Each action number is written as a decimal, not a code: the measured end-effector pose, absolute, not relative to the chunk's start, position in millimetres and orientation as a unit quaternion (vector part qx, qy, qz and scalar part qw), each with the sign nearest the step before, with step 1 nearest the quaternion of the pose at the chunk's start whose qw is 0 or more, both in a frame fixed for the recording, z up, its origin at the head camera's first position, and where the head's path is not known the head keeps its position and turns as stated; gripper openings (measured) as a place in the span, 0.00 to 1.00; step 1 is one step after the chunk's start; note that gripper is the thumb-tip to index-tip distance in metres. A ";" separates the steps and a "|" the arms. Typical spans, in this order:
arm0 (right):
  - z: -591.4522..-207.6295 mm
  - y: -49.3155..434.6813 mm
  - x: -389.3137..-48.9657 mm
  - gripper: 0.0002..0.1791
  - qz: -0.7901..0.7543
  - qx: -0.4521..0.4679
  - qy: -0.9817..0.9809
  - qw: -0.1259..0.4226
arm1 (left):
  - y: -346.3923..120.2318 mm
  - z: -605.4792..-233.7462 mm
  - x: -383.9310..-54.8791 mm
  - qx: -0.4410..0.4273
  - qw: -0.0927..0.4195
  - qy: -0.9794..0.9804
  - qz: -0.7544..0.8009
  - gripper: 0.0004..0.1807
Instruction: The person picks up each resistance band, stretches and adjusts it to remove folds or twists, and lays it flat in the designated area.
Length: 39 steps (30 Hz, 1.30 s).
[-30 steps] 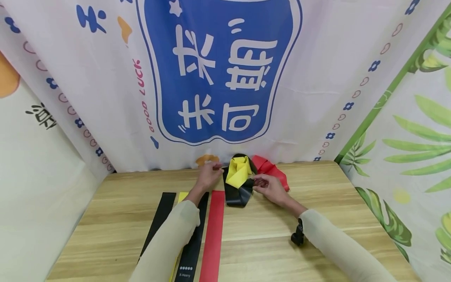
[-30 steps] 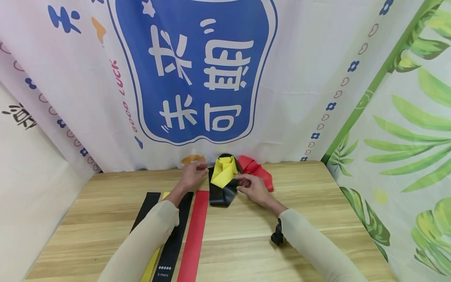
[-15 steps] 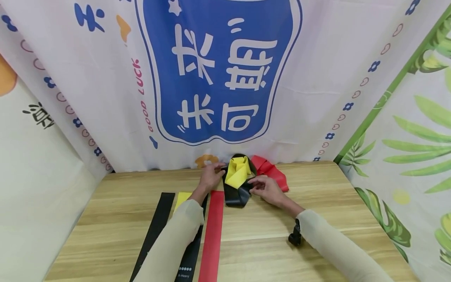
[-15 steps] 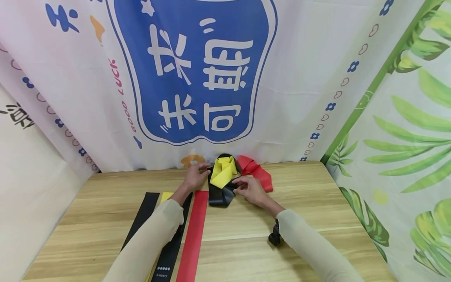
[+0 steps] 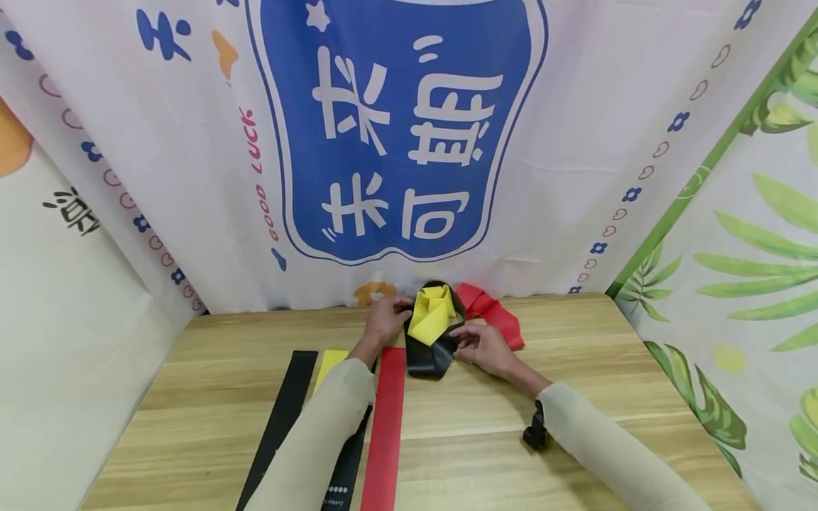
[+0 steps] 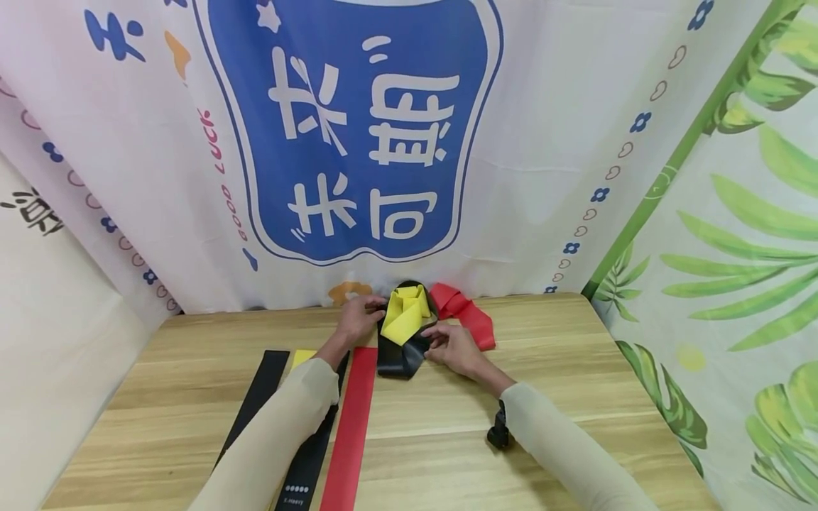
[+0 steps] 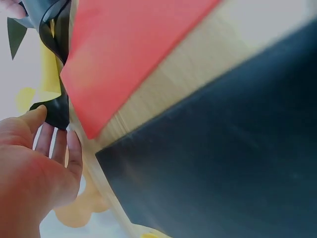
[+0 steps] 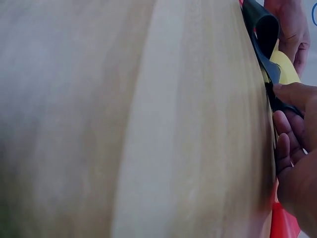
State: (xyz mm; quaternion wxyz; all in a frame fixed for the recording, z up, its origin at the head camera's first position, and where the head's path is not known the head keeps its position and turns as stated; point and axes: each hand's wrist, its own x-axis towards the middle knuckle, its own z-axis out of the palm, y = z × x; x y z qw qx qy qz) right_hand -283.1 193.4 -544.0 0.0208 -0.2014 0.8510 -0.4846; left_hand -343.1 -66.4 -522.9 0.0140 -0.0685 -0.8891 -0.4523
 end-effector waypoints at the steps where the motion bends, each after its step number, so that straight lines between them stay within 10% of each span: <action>1: -544.1 192.9 -282.8 0.20 -0.483 -0.201 0.852 0.021 | -65.9 -523.3 -343.6 -0.067 0.016 -0.890 -0.451 0.14; 39: -529.8 244.6 -300.6 0.14 -0.579 -0.030 0.814 -0.031 | -90.6 -503.4 -356.4 -0.006 0.092 -0.851 -0.518 0.09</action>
